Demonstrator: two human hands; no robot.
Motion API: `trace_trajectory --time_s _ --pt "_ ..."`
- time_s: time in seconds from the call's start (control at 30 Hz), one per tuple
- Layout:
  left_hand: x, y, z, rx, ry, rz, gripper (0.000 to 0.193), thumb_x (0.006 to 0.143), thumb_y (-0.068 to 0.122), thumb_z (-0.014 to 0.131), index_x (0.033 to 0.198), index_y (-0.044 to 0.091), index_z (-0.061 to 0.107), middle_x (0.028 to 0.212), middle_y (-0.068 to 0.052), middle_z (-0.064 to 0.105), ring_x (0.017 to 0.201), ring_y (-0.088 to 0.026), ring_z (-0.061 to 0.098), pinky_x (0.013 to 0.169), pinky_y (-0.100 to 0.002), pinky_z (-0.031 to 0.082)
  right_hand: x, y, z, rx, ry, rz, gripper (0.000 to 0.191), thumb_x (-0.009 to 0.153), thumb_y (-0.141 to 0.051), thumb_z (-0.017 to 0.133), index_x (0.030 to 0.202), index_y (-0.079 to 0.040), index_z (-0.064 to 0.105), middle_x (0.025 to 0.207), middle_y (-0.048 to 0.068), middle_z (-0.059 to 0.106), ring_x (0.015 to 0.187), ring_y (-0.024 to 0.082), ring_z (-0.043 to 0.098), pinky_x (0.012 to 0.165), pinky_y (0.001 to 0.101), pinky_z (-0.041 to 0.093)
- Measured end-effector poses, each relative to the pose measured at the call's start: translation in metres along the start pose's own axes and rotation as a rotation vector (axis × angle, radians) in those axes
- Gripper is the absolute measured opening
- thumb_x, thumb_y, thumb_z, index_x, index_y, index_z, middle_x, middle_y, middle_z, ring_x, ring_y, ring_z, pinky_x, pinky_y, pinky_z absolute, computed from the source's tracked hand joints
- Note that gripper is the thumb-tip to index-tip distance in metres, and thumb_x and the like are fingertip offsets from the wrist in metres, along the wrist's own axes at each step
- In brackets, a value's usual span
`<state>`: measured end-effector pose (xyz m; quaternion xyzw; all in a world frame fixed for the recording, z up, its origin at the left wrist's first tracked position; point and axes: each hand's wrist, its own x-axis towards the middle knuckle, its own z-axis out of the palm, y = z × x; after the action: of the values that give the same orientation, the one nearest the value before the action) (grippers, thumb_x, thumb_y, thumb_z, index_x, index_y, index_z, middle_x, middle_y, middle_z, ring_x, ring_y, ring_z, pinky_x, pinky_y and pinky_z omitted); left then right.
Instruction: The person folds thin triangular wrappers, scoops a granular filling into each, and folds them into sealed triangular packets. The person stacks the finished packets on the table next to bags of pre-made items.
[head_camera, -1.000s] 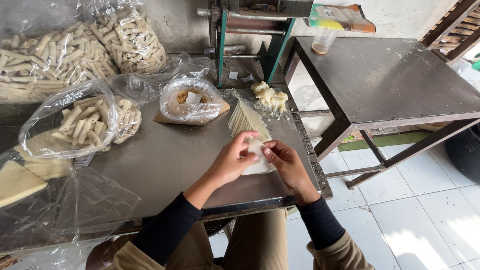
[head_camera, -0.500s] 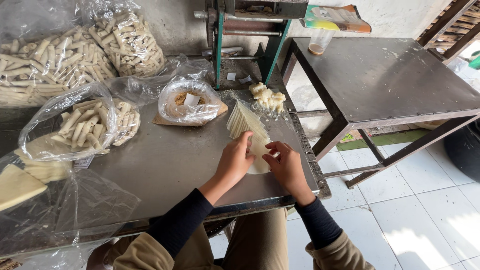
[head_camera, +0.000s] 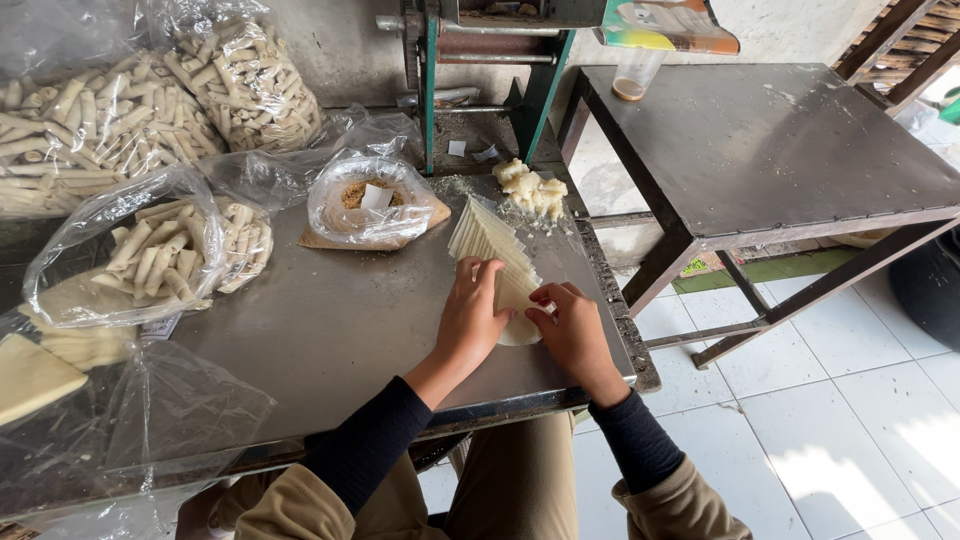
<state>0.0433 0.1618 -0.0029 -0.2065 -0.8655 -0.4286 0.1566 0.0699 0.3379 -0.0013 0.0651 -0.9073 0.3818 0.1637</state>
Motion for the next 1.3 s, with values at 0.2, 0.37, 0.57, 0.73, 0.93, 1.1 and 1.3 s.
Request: trace_trajectory --time_s 0.2,0.37,0.57,0.73,0.93,1.1,1.3 --pt "0.000 0.000 0.000 0.011 -0.009 -0.006 0.067 0.073 0.006 0.087 0.130 0.003 0.052 0.132 -0.021 0.050 0.118 -0.041 0.060 0.092 -0.044 0.055 0.001 -0.001 -0.003 0.003 0.007 -0.035 0.023 0.081 -0.013 0.079 0.101 -0.002 0.073 0.096 0.012 0.073 0.070 0.023 0.071 0.064 0.0338 0.057" --pt "-0.001 0.002 -0.001 0.043 0.004 0.024 0.071 0.071 0.007 0.088 0.131 0.000 0.052 0.133 -0.021 0.050 0.119 -0.041 0.060 0.090 -0.043 0.056 0.000 0.001 -0.005 -0.094 -0.001 0.035 0.023 0.083 -0.017 0.082 0.100 -0.003 0.073 0.100 0.013 0.071 0.069 0.024 0.072 0.064 0.0346 0.057" --pt "0.004 -0.014 0.006 0.349 0.046 0.069 0.085 0.086 0.041 0.075 0.146 -0.008 0.039 0.150 -0.031 0.038 0.134 -0.048 0.045 0.106 -0.058 0.041 0.033 0.034 -0.021 -0.390 0.242 -0.231 0.025 0.089 0.001 0.066 0.108 -0.011 0.077 0.115 0.014 0.068 0.096 0.027 0.068 0.078 0.0371 0.056" --pt "0.018 -0.038 0.014 0.598 -0.077 0.093 0.106 0.094 0.070 0.045 0.150 -0.018 0.021 0.159 -0.040 0.015 0.151 -0.051 0.009 0.114 -0.070 0.001 0.097 0.069 -0.026 -0.502 0.179 -0.139 0.063 0.073 0.011 0.055 0.124 -0.019 0.077 0.142 0.017 0.051 0.130 0.037 0.044 0.104 0.0505 0.036" --pt "0.018 -0.041 0.026 0.518 -0.163 0.021 0.112 0.094 0.074 0.039 0.150 -0.020 0.018 0.160 -0.041 0.012 0.153 -0.049 -0.002 0.116 -0.067 -0.008 0.137 0.078 -0.001 -0.623 0.103 -0.073 0.055 0.075 0.002 0.060 0.120 -0.024 0.077 0.148 0.013 0.047 0.138 0.035 0.038 0.105 0.0536 0.031" --pt "0.018 -0.043 0.027 0.487 -0.223 0.024 0.113 0.095 0.075 0.038 0.150 -0.021 0.017 0.159 -0.043 0.011 0.152 -0.050 -0.004 0.115 -0.068 -0.010 0.144 0.081 0.010 -0.674 0.116 -0.102 0.062 0.071 0.004 0.060 0.117 -0.032 0.079 0.146 0.014 0.048 0.136 0.036 0.038 0.104 0.0525 0.031" --pt "0.021 -0.048 0.032 0.502 -0.246 0.014 0.114 0.094 0.076 0.039 0.150 -0.021 0.017 0.159 -0.043 0.010 0.152 -0.050 -0.004 0.115 -0.068 -0.010 0.144 0.090 0.007 -0.654 0.107 -0.163 0.058 0.071 0.006 0.059 0.110 -0.030 0.082 0.146 0.012 0.051 0.137 0.035 0.040 0.107 0.0510 0.031"
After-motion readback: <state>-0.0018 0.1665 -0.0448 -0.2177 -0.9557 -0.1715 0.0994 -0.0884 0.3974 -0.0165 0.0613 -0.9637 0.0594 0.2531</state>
